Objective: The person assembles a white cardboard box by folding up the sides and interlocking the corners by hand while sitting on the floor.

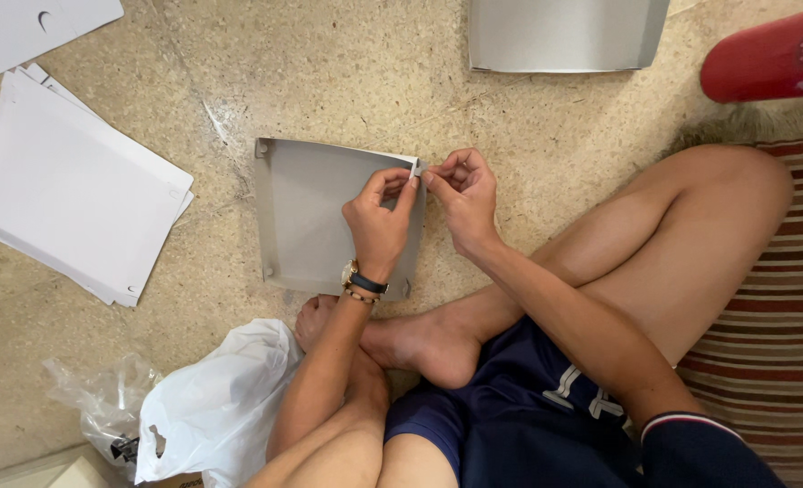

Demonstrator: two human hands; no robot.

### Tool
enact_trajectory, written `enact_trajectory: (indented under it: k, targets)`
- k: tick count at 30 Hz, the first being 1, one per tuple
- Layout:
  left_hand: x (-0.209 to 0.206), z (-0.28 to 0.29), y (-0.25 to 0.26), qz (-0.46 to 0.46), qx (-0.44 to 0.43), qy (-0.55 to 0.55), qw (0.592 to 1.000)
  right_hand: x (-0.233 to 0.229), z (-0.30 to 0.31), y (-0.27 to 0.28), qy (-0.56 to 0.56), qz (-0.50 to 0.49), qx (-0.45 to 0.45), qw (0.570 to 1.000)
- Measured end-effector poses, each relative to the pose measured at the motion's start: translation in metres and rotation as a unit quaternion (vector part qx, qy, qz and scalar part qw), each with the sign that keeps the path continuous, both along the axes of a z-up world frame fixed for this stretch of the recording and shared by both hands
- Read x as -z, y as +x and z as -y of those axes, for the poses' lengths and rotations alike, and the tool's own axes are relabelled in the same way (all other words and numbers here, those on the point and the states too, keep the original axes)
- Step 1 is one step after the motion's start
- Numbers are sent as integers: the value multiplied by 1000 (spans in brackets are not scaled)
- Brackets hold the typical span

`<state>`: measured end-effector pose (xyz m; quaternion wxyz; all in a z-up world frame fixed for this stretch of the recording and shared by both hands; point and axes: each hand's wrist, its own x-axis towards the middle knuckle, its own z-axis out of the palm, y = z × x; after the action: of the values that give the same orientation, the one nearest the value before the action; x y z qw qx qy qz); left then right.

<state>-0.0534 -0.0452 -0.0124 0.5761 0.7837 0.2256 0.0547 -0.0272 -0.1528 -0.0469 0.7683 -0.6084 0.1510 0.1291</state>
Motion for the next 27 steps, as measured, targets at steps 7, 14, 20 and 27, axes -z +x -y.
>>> enact_trajectory:
  k: [7, 14, 20, 27]
  targets:
    - [-5, -1, 0, -5, 3, -47, 999, 5, 1, -2, 3, -2, 16, 1000]
    - [0, -3, -1, -11, 14, -79, 997, 0, 0, -2, -17, 3, 16, 1000]
    - [-2, -5, 0, -16, 18, -95, 995, -2, 0, -2, -41, 18, 0, 999]
    - [-2, -6, -1, -35, 15, -155, 987, -3, 0, -5, -34, 21, 13, 999]
